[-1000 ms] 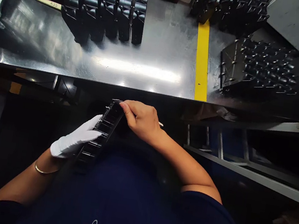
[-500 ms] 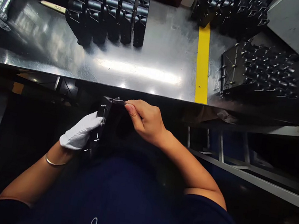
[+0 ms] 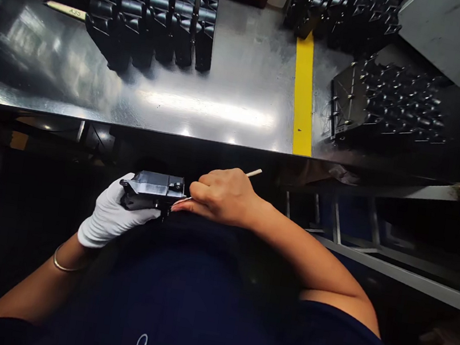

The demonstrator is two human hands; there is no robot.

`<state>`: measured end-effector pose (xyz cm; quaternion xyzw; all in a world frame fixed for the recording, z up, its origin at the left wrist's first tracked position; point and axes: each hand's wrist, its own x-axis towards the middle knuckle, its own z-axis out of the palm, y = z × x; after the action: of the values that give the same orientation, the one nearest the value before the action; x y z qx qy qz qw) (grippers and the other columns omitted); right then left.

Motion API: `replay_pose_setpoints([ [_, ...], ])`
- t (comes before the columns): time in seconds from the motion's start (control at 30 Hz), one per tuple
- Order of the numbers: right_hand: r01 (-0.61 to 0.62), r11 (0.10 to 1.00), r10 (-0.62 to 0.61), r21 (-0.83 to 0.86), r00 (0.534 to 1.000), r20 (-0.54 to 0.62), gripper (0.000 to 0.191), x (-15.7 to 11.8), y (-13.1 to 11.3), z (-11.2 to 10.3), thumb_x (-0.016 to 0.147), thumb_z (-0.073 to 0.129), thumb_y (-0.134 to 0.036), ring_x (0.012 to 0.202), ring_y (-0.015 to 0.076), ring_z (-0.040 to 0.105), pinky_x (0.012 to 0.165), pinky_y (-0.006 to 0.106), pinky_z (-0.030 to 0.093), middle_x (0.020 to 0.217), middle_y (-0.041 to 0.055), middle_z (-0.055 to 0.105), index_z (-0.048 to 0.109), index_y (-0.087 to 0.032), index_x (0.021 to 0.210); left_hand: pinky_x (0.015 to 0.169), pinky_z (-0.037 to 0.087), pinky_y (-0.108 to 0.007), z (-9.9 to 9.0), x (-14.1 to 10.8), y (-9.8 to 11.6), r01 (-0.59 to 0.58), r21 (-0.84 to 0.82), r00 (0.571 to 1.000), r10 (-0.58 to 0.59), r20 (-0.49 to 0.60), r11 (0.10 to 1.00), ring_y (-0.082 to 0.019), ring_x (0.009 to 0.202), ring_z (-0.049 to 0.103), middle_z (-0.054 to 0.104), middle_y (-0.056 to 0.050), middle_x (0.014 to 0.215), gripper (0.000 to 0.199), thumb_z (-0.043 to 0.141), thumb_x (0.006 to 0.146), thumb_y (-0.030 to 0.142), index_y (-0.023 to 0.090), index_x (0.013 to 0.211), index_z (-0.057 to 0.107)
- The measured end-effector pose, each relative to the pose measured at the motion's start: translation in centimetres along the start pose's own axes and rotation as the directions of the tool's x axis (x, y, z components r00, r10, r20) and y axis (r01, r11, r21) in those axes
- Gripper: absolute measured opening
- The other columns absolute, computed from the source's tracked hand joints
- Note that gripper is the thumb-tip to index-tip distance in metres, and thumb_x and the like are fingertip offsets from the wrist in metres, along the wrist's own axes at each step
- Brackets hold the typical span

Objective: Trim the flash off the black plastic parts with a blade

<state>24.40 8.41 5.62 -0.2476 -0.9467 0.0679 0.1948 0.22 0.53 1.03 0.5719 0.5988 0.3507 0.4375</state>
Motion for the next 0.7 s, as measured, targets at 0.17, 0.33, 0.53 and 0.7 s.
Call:
replay_pose_setpoints([
  [0.17, -0.004, 0.999, 0.005, 0.045, 1.0, -0.01, 0.061, 0.0, 0.18, -0.02, 0.092, 0.043, -0.068, 0.051, 0.0094, 0.04, 0.05, 0.026, 0.019, 0.054, -0.002, 0.046, 0.053, -0.017, 0.059, 0.074, 0.057, -0.031, -0.19, 0.21, -0.23, 0.054, -0.147, 0.99, -0.034, 0.134, 0.988, -0.019, 0.078, 0.066, 0.069, -0.001, 0.085, 0.043, 0.086, 0.064, 0.044, 0.02, 0.093, 0.065],
  [0.33, 0.068, 0.994, -0.065, 0.084, 0.997, -0.035, 0.06, -0.01, 0.2, -0.06, 0.091, 0.047, -0.065, 0.049, 0.0087, 0.036, 0.05, 0.026, 0.018, 0.05, -0.0036, 0.039, 0.048, -0.017, 0.054, 0.081, 0.059, -0.038, -0.39, 0.65, -0.21, 0.132, -0.208, 0.972, -0.086, 0.219, 0.969, -0.024, 0.086, 0.068, 0.071, -0.004, 0.093, 0.057, 0.088, 0.058, 0.045, 0.018, 0.103, 0.066],
  [0.53, 0.077, 0.993, -0.069, 0.09, 0.994, -0.084, 0.06, 0.09, -0.13, 0.24, 0.093, 0.051, -0.059, 0.047, 0.0081, 0.036, 0.048, 0.026, 0.02, 0.048, -0.0041, 0.038, 0.042, -0.018, 0.05, 0.08, 0.06, -0.042, -0.13, 0.83, 0.15, 0.219, -0.212, 0.957, -0.168, 0.235, 0.952, -0.027, 0.086, 0.07, 0.073, -0.006, 0.092, 0.065, 0.089, 0.053, 0.047, 0.017, 0.106, 0.065],
  [0.7, -0.049, 0.969, 0.075, 0.241, 0.992, -0.101, 0.05, -0.44, -0.26, 0.21, 0.099, 0.045, -0.052, 0.051, 0.0085, 0.045, 0.051, 0.024, 0.03, 0.055, -0.0022, 0.051, 0.055, -0.018, 0.064, 0.08, 0.06, -0.041, 0.3, 0.43, 0.31, 0.216, -0.131, 0.976, -0.219, -0.007, 0.967, -0.027, 0.086, 0.07, 0.073, -0.006, 0.092, 0.059, 0.09, 0.053, 0.043, 0.016, 0.099, 0.065],
])
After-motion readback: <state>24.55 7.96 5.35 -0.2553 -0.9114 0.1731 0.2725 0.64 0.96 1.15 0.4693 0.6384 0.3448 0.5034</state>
